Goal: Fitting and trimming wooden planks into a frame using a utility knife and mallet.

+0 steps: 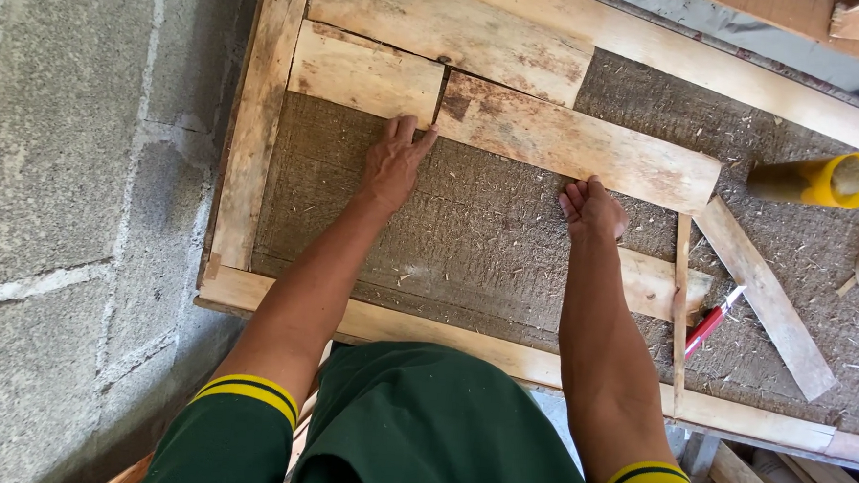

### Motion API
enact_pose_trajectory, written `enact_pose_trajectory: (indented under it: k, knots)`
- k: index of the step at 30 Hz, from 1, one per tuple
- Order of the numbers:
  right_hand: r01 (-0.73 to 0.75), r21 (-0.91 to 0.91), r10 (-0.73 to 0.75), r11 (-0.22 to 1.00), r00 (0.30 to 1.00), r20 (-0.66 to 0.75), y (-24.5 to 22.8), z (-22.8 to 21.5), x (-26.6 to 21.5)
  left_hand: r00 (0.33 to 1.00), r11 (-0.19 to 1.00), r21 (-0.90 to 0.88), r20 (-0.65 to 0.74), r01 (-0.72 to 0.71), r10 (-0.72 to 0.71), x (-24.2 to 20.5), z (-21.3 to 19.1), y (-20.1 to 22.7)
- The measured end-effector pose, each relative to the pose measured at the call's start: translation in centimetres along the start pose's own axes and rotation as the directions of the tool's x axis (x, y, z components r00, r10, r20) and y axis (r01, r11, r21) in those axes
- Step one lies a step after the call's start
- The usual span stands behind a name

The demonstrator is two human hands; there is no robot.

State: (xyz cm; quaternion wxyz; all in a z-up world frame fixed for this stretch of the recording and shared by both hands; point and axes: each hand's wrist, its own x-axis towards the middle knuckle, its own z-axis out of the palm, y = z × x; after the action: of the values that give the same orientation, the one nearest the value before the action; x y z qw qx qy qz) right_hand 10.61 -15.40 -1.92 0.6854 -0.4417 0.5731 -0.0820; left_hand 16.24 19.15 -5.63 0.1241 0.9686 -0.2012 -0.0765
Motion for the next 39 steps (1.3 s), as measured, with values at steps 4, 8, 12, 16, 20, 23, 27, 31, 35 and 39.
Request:
enact_pose_trajectory:
  k: [4, 8, 12, 16, 20, 23, 27, 31, 35, 39]
  knots:
    - [0.001, 0.008, -0.001, 1.000, 1.000, 0.010, 0.1, -0.1, 0.3, 1.000, 0.998, -0.059, -0.022, 0.004, -0.006, -0.1, 0.2, -0.2]
    - [-0.008, 0.018, 0.008, 1.000, 1.000, -0.001, 0.1, -0.2, 0.4, 0.997, 0.992, -0.129, -0.070, 0.000, -0.009, -0.2, 0.2, -0.2]
    - [-0.005, 0.002, 0.005, 1.000, 1.000, -0.012, 0.2, -0.2, 0.4, 0.999, 0.996, -0.084, -0.049, -0.011, 0.007, -0.3, -0.1, -0.1]
    - [-0.015, 0.029, 0.015, 0.999, 1.000, -0.008, 0.4, -0.4, 1.0, 1.000, 0.999, -0.044, 0.019, 0.023, -0.022, -0.3, -1.6, 0.5]
    - [0.002, 0.044, -0.003, 0.999, 1.000, 0.025, 0.7, -0.6, 1.3, 0.999, 1.000, -0.016, -0.035, -0.002, 0.001, -0.2, -0.4, 0.0]
    - [0.004, 0.037, -0.004, 0.999, 1.000, 0.011, 0.5, -0.6, 0.5, 0.999, 1.000, -0.018, 0.047, 0.023, -0.022, 0.1, -2.1, 0.6]
    - [0.011, 0.064, -0.012, 0.998, 1.000, 0.011, 0.9, -0.9, 1.0, 0.998, 0.995, -0.093, -0.048, 0.022, -0.026, -0.1, -1.8, 0.2]
    - [0.014, 0.106, -0.017, 0.994, 0.999, 0.027, 1.1, -1.1, 0.8, 0.998, 0.993, -0.116, -0.043, 0.031, -0.036, -0.4, -2.5, 0.5]
    - [0.050, 0.162, -0.074, 0.986, 0.986, 0.148, 2.5, -2.8, 3.2, 0.996, 0.993, -0.119, -0.083, -0.001, -0.009, -0.1, -1.5, 0.1]
    - [0.180, 0.042, -0.184, 0.983, 0.973, 0.140, 2.5, -5.6, 0.3, 0.998, 0.992, -0.122, -0.049, 0.028, -0.034, -0.2, -1.8, 0.3]
